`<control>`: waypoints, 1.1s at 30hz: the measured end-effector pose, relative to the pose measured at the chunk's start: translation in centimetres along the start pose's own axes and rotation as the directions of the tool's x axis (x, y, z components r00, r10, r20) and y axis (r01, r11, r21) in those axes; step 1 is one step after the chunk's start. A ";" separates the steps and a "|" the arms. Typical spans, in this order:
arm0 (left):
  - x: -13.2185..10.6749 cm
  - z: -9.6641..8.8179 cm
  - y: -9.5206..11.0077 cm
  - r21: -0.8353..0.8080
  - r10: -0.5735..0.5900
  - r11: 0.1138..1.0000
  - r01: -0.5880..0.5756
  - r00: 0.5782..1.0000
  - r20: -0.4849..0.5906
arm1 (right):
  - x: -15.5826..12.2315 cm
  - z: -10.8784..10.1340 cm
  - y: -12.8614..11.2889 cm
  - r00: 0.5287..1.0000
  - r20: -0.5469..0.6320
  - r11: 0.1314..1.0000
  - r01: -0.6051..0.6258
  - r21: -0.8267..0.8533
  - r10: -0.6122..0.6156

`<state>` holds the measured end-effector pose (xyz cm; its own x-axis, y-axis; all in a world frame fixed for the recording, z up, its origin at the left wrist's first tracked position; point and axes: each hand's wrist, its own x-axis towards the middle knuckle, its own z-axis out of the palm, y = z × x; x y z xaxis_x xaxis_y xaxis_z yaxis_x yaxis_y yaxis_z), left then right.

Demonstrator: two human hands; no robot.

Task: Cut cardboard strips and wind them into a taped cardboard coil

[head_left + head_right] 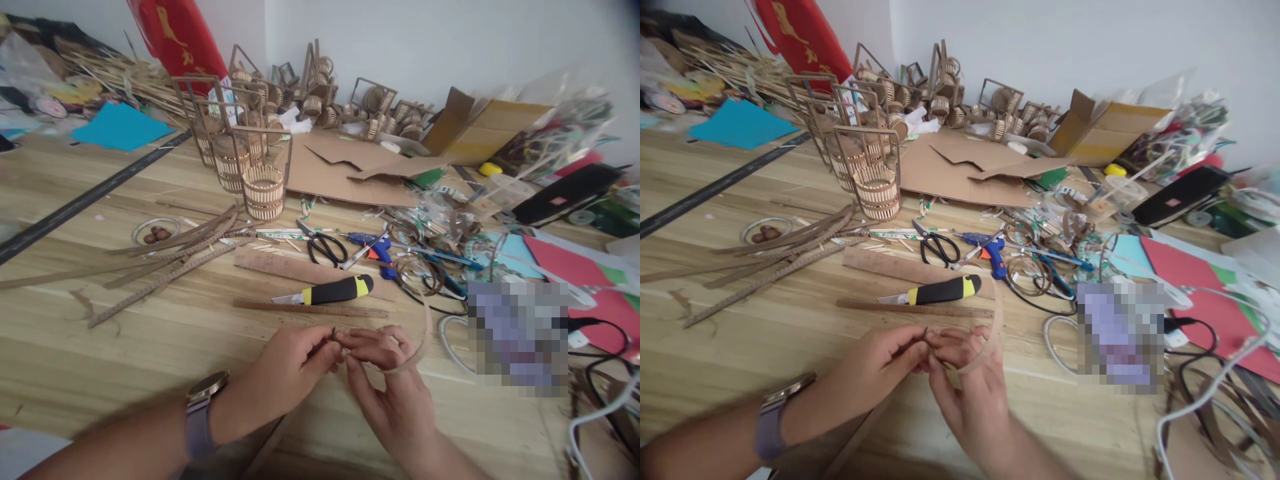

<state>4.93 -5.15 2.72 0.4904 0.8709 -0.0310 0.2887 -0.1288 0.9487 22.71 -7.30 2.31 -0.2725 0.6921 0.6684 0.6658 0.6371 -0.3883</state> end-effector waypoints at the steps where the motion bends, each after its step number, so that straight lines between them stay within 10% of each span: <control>1: 0.0 0.0 0.0 0.000 -0.002 1.000 0.002 1.000 -0.002 | 0.0 0.0 0.0 1.000 0.005 1.000 0.005 0.000 -0.005; 25: 0.1 0.2 0.2 0.041 -0.019 0.999 0.021 0.998 -0.052 | 0.1 0.3 -0.3 0.999 0.022 0.999 -0.039 -0.009 0.040; 33: -0.2 0.0 0.0 0.001 0.020 1.000 -0.020 1.000 0.001 | -0.2 0.3 -0.3 0.965 0.067 0.931 -0.264 0.252 0.255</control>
<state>4.86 -5.34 2.72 0.4966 0.8679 -0.0122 0.2798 -0.1468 0.9488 22.37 -7.48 2.11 -0.1391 0.8529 0.5031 0.5164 0.4960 -0.6981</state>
